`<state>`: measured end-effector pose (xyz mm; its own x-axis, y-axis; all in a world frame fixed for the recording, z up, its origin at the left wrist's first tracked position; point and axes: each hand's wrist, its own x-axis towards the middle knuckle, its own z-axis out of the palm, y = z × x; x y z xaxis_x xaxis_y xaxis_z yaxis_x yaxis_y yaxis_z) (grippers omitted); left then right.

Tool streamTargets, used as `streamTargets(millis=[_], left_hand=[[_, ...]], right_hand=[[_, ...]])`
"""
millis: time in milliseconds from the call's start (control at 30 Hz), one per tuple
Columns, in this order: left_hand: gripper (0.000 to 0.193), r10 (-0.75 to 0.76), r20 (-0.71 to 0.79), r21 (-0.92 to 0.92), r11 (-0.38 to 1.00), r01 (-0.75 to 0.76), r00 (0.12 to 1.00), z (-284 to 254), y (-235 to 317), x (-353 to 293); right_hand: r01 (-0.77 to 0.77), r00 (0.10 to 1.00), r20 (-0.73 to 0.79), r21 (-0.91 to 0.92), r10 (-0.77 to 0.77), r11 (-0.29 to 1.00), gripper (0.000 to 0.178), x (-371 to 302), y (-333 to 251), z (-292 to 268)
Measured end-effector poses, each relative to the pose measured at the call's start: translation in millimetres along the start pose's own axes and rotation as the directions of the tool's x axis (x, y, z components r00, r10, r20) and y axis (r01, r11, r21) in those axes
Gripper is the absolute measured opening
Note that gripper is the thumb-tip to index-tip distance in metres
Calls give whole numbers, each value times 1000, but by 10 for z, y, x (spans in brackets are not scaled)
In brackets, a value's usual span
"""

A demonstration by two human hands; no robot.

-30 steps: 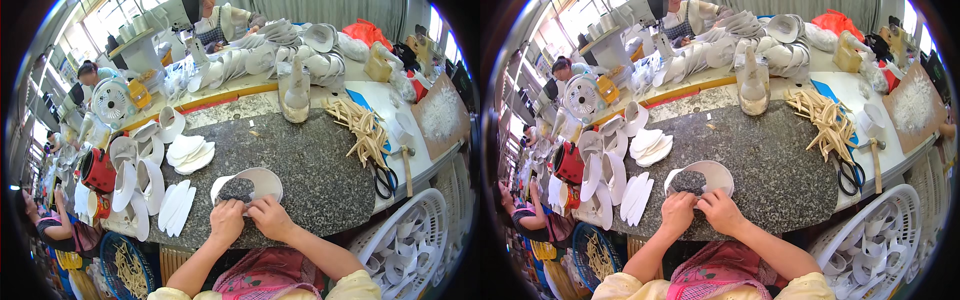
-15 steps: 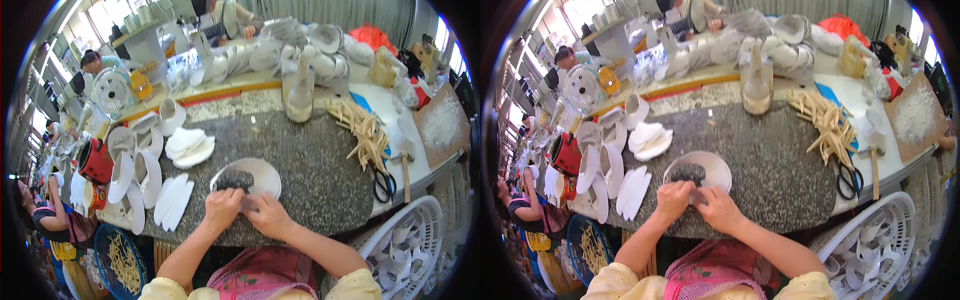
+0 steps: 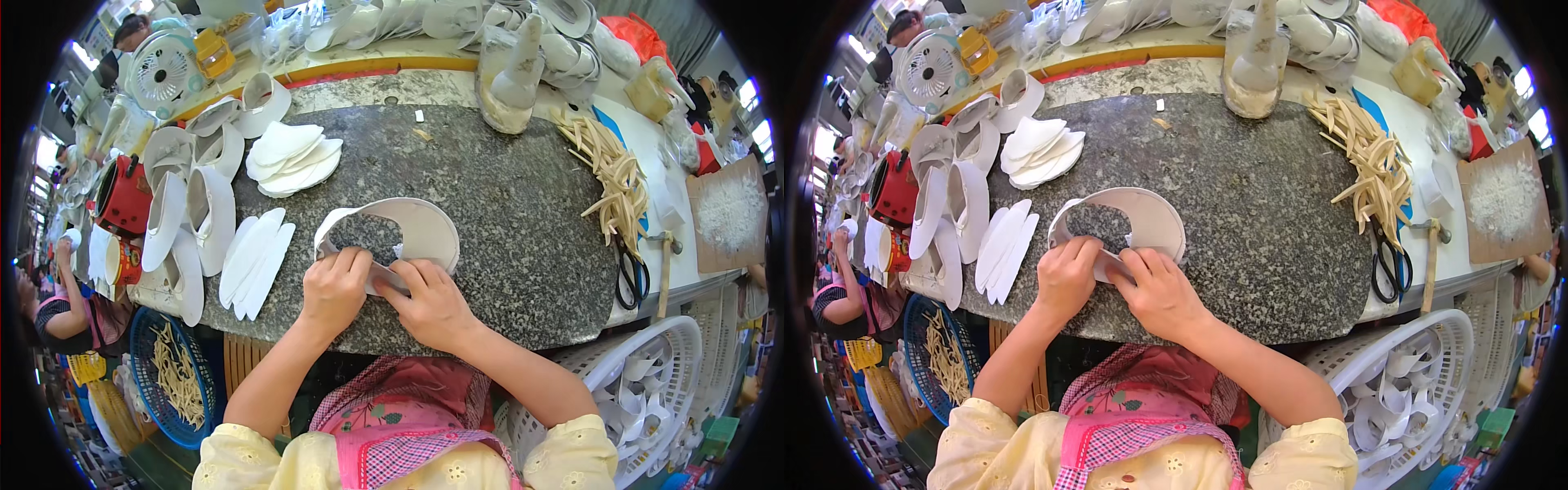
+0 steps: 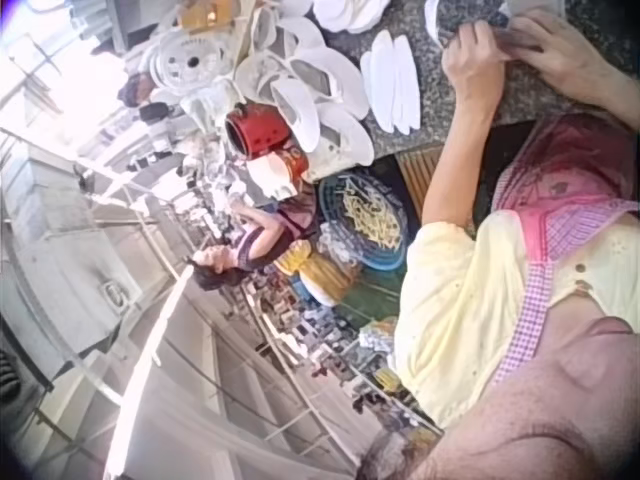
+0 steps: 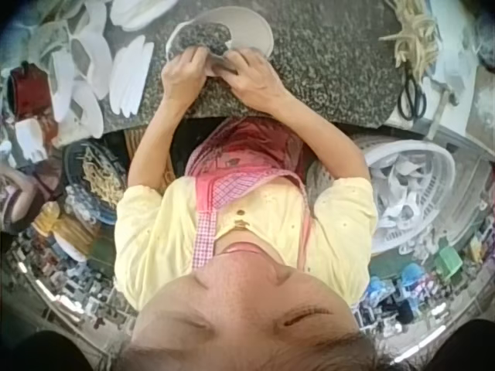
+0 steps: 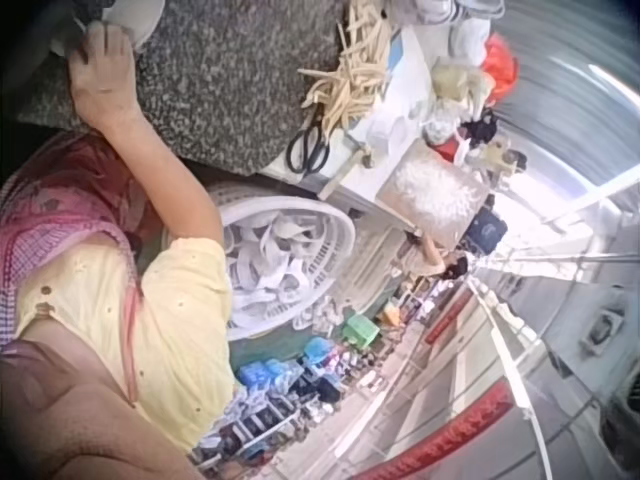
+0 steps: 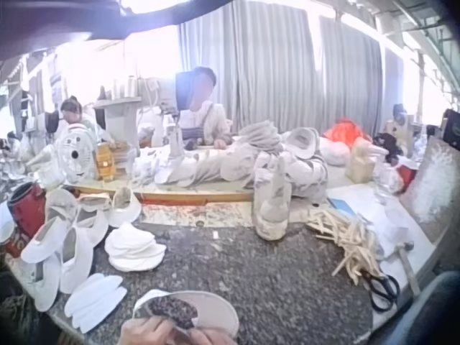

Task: The person assembles fabric shoe parts by folding the uppers, inserting inner lining pieces by hand, and smoothing and shaping the edges.

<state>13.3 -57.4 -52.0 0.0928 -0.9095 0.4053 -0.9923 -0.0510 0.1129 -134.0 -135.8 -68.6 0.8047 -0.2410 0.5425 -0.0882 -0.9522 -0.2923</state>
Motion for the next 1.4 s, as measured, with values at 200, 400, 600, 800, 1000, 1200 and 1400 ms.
streamTargets(millis=[200, 400, 600, 800, 1000, 1200, 1400], left_hand=[[22, 140, -43, -33, 989, -142, 989, -29, -35, -70], [32, 240, 29, 47, 969, -241, 970, -59, -19, -240], [34, 285, 111, 108, 949, -297, 952, -106, 15, -181], [44, 295, 277, -2, 952, -307, 914, -249, 8, -260], [48, 374, 303, -161, 927, -340, 876, -297, -178, -301], [43, 415, 319, -81, 908, -412, 852, -262, -90, -180], [42, 435, 290, -52, 896, -440, 852, -269, -163, -156]], right_hand=[[-1, 1000, 24, 13, 1, 1000, 24, -32, 4, -31], [33, 999, 12, 41, -33, 999, 24, -13, 29, -24], [51, 991, 130, -69, -42, 996, 42, 36, -6, -43], [91, 967, 245, -83, -68, 992, 47, -6, 33, -108], [134, 964, 238, -38, -121, 990, 39, -120, 149, -366], [-12, 980, 200, 93, -7, 996, 40, 62, -57, -69], [78, 972, 223, -33, -68, 996, 40, -161, 213, -323]])
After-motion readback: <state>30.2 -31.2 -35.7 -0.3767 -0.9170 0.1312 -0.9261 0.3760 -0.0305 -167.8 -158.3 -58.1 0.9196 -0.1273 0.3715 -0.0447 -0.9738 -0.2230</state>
